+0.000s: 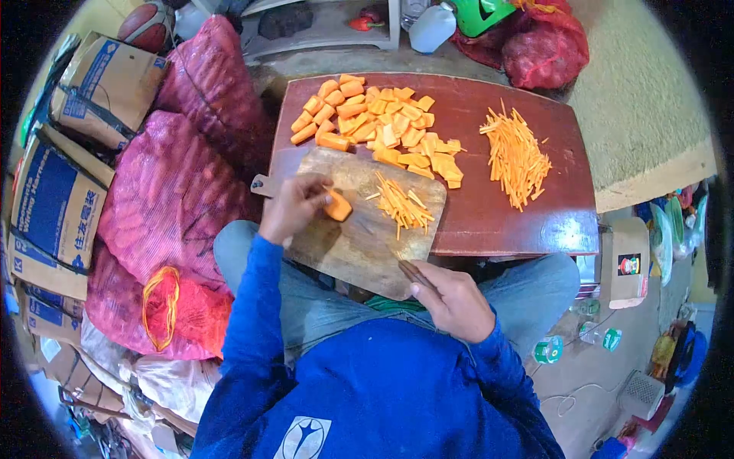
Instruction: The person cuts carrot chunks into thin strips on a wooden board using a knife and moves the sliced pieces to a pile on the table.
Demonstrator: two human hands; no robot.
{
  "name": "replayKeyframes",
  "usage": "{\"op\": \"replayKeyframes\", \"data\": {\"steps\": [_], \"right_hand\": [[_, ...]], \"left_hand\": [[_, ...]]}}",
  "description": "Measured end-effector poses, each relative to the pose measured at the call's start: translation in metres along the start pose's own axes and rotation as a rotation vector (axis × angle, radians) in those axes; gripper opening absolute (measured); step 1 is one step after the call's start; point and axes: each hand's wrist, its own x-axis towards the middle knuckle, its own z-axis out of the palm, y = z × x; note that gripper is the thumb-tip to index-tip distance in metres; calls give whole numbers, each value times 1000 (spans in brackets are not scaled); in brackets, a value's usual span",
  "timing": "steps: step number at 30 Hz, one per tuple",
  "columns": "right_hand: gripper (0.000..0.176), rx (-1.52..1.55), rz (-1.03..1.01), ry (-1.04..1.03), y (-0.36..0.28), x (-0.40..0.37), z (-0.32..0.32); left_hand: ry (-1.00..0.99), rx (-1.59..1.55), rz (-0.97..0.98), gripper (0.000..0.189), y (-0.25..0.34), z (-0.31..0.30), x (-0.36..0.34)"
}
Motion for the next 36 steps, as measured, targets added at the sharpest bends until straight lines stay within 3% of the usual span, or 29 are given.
{"op": "replayKeyframes", "data": {"steps": [4,6,11,14,18,21,25,27,36], "right_hand": [[29,71,75,27,-1,11,-4],[28,31,88,-30,-1,22,-9],[25,-10,24,79,0,51,-8],[26,-22,31,65,0,53,-8],[31,36,19,43,-7,41,-3],[42,31,63,-39,-13,32,2],[45,-38,139,-52,-27,22,5],[46,-150,57,-73,-31,22,4],[53,-292,151,-241,-33,48,12]], "left_hand": [[154,124,62,37,27,31,-47],[355,342,330,39,25,43,-56],[306,259,351,41,18,69,-68],[322,257,470,40,20,79,-73],[316,181,480,35,23,83,-78],[340,334,501,34,19,85,-78],[328,407,488,34,24,83,-82],[318,502,501,32,28,81,-83],[342,499,530,35,24,82,-82]]}}
